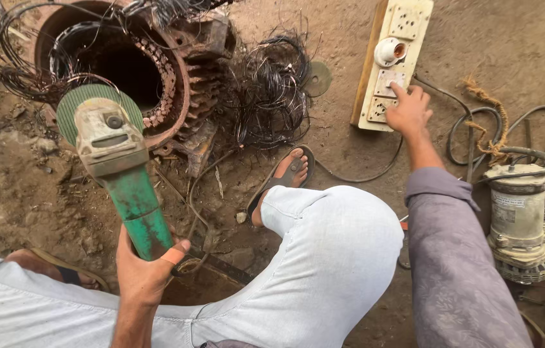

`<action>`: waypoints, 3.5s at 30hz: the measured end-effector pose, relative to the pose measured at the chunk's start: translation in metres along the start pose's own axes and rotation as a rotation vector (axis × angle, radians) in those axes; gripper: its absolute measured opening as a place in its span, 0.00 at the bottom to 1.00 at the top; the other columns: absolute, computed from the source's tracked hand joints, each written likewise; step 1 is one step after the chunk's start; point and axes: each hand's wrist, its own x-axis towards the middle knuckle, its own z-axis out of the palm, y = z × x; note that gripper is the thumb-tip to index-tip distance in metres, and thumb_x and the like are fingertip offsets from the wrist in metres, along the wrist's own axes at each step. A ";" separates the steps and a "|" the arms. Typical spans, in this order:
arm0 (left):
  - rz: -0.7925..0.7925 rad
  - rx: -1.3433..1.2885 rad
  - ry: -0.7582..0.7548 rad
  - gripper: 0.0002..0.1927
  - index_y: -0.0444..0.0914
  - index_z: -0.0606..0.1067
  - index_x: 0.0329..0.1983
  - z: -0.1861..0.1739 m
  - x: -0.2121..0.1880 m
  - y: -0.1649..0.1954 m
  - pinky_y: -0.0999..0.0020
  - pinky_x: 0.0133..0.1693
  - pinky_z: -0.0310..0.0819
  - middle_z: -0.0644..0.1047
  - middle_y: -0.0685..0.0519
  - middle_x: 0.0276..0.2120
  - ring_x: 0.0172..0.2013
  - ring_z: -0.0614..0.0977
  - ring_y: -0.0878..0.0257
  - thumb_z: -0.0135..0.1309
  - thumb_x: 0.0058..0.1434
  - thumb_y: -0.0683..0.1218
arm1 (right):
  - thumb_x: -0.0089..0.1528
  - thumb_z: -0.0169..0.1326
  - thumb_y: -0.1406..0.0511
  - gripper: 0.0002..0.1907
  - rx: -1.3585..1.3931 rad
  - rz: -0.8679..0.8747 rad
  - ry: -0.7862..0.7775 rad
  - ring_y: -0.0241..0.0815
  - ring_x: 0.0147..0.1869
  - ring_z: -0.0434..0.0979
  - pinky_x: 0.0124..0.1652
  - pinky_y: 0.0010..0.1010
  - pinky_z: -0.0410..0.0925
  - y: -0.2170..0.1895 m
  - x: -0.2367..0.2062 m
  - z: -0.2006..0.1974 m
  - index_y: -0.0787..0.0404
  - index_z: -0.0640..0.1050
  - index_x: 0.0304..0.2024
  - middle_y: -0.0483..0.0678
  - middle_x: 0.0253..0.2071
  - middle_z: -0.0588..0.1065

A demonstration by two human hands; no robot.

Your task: The person uses a handheld angle grinder to cut copper wire coils inside a motor stator. They repeatedly cut the wire, pull out the severed strands by hand, and continue cutting until the stator is largely cleared of wire.

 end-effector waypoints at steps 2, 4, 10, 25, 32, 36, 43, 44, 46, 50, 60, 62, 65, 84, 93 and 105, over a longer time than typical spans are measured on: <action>0.019 -0.005 -0.007 0.32 0.36 0.70 0.52 0.001 0.000 0.003 0.65 0.40 0.80 0.78 0.51 0.37 0.36 0.82 0.62 0.68 0.43 0.36 | 0.57 0.56 0.64 0.37 -0.039 -0.015 -0.031 0.55 0.77 0.50 0.67 0.66 0.49 0.001 -0.001 -0.003 0.35 0.69 0.70 0.54 0.72 0.57; 0.033 -0.013 -0.015 0.32 0.36 0.70 0.53 0.000 0.000 0.006 0.65 0.40 0.80 0.78 0.52 0.38 0.36 0.82 0.63 0.68 0.43 0.36 | 0.56 0.56 0.65 0.39 -0.139 -0.091 -0.009 0.58 0.76 0.50 0.65 0.68 0.50 0.001 -0.003 -0.007 0.37 0.68 0.71 0.55 0.72 0.58; 0.030 0.006 -0.015 0.34 0.37 0.70 0.55 0.000 -0.001 0.010 0.66 0.40 0.79 0.79 0.51 0.38 0.36 0.82 0.63 0.68 0.44 0.37 | 0.52 0.59 0.65 0.43 -0.452 -0.196 -0.078 0.57 0.75 0.51 0.62 0.69 0.52 -0.010 -0.005 -0.016 0.39 0.66 0.71 0.54 0.71 0.58; 0.049 -0.027 -0.018 0.32 0.36 0.71 0.52 -0.010 0.002 0.004 0.67 0.40 0.80 0.79 0.52 0.39 0.36 0.83 0.63 0.69 0.43 0.38 | 0.59 0.63 0.56 0.23 0.126 0.122 0.011 0.54 0.60 0.77 0.59 0.54 0.66 0.046 -0.052 0.025 0.51 0.78 0.55 0.51 0.50 0.80; 0.045 -0.075 -0.052 0.32 0.36 0.71 0.51 -0.010 -0.001 0.009 0.66 0.40 0.79 0.78 0.53 0.39 0.36 0.82 0.64 0.69 0.42 0.39 | 0.57 0.66 0.50 0.26 0.237 0.010 -0.001 0.54 0.60 0.77 0.60 0.47 0.69 0.034 -0.064 0.033 0.58 0.77 0.50 0.56 0.53 0.79; 0.100 -0.117 -0.053 0.35 0.34 0.72 0.55 -0.012 0.000 0.007 0.66 0.40 0.77 0.78 0.51 0.39 0.36 0.81 0.62 0.71 0.41 0.40 | 0.54 0.68 0.49 0.26 -0.042 -0.095 0.245 0.64 0.63 0.70 0.60 0.50 0.66 0.023 -0.065 0.034 0.62 0.82 0.43 0.65 0.54 0.75; 0.174 -0.017 0.018 0.44 0.35 0.69 0.61 -0.021 0.008 0.002 0.65 0.49 0.75 0.78 0.51 0.46 0.45 0.79 0.62 0.75 0.39 0.46 | 0.61 0.59 0.39 0.35 -0.050 -0.061 -0.146 0.62 0.45 0.84 0.45 0.52 0.74 -0.003 -0.073 0.008 0.62 0.86 0.48 0.64 0.39 0.83; 0.193 -0.044 0.021 0.44 0.34 0.69 0.60 -0.022 0.008 0.002 0.65 0.49 0.75 0.78 0.51 0.46 0.45 0.79 0.61 0.74 0.39 0.45 | 0.60 0.64 0.41 0.34 -0.047 -0.017 -0.123 0.62 0.45 0.83 0.44 0.51 0.74 -0.004 -0.075 0.005 0.65 0.85 0.47 0.64 0.39 0.82; 0.235 -0.100 -0.011 0.43 0.33 0.69 0.60 -0.023 0.007 0.004 0.65 0.49 0.76 0.77 0.51 0.47 0.46 0.79 0.61 0.73 0.40 0.45 | 0.63 0.63 0.45 0.28 -0.013 -0.095 -0.074 0.63 0.44 0.84 0.47 0.51 0.74 0.001 -0.085 0.001 0.64 0.86 0.45 0.65 0.36 0.82; 0.198 -0.084 0.003 0.40 0.33 0.70 0.59 -0.026 0.000 0.008 0.66 0.49 0.75 0.77 0.50 0.46 0.45 0.78 0.61 0.72 0.41 0.44 | 0.67 0.60 0.48 0.28 0.111 -0.127 -0.055 0.61 0.50 0.81 0.50 0.49 0.72 0.022 -0.119 0.006 0.68 0.83 0.51 0.66 0.43 0.80; 0.300 -0.044 -0.010 0.35 0.33 0.70 0.56 -0.055 -0.027 0.032 0.63 0.49 0.77 0.79 0.49 0.45 0.45 0.81 0.59 0.69 0.44 0.43 | 0.73 0.53 0.57 0.26 0.492 -0.414 0.150 0.54 0.65 0.74 0.59 0.46 0.67 0.055 -0.189 -0.010 0.71 0.72 0.65 0.63 0.63 0.74; 0.356 -0.038 0.014 0.34 0.34 0.70 0.56 -0.061 -0.035 0.039 0.63 0.48 0.77 0.80 0.48 0.44 0.45 0.82 0.58 0.69 0.45 0.43 | 0.71 0.54 0.53 0.25 0.162 -0.385 0.378 0.56 0.56 0.77 0.52 0.44 0.70 0.036 -0.176 -0.045 0.72 0.77 0.53 0.63 0.51 0.77; 0.406 -0.049 0.047 0.33 0.34 0.70 0.55 -0.068 -0.045 0.050 0.61 0.45 0.79 0.81 0.47 0.41 0.40 0.84 0.56 0.68 0.46 0.44 | 0.68 0.56 0.51 0.26 -0.276 -0.534 0.724 0.57 0.48 0.78 0.46 0.45 0.72 -0.031 -0.165 -0.136 0.71 0.78 0.47 0.63 0.43 0.78; 0.961 0.278 0.495 0.41 0.31 0.60 0.69 -0.062 -0.032 0.066 0.54 0.36 0.78 0.75 0.37 0.47 0.37 0.80 0.45 0.66 0.54 0.39 | 0.52 0.64 0.37 0.56 1.601 -0.758 -0.747 0.47 0.61 0.78 0.64 0.47 0.74 -0.410 -0.359 -0.106 0.65 0.63 0.69 0.53 0.57 0.74; 0.910 0.039 0.257 0.43 0.32 0.65 0.66 -0.067 -0.066 0.072 0.53 0.48 0.77 0.75 0.38 0.52 0.49 0.80 0.46 0.69 0.51 0.54 | 0.57 0.48 0.29 0.55 1.730 -0.616 -0.748 0.47 0.42 0.82 0.47 0.44 0.78 -0.390 -0.331 -0.102 0.69 0.71 0.63 0.54 0.42 0.78; 0.813 -0.361 0.075 0.30 0.33 0.67 0.68 -0.115 -0.009 0.126 0.66 0.45 0.83 0.77 0.42 0.59 0.49 0.82 0.59 0.56 0.67 0.51 | 0.62 0.40 0.29 0.51 1.646 -0.777 -0.900 0.52 0.40 0.81 0.42 0.47 0.77 -0.394 -0.340 -0.114 0.67 0.74 0.60 0.56 0.41 0.78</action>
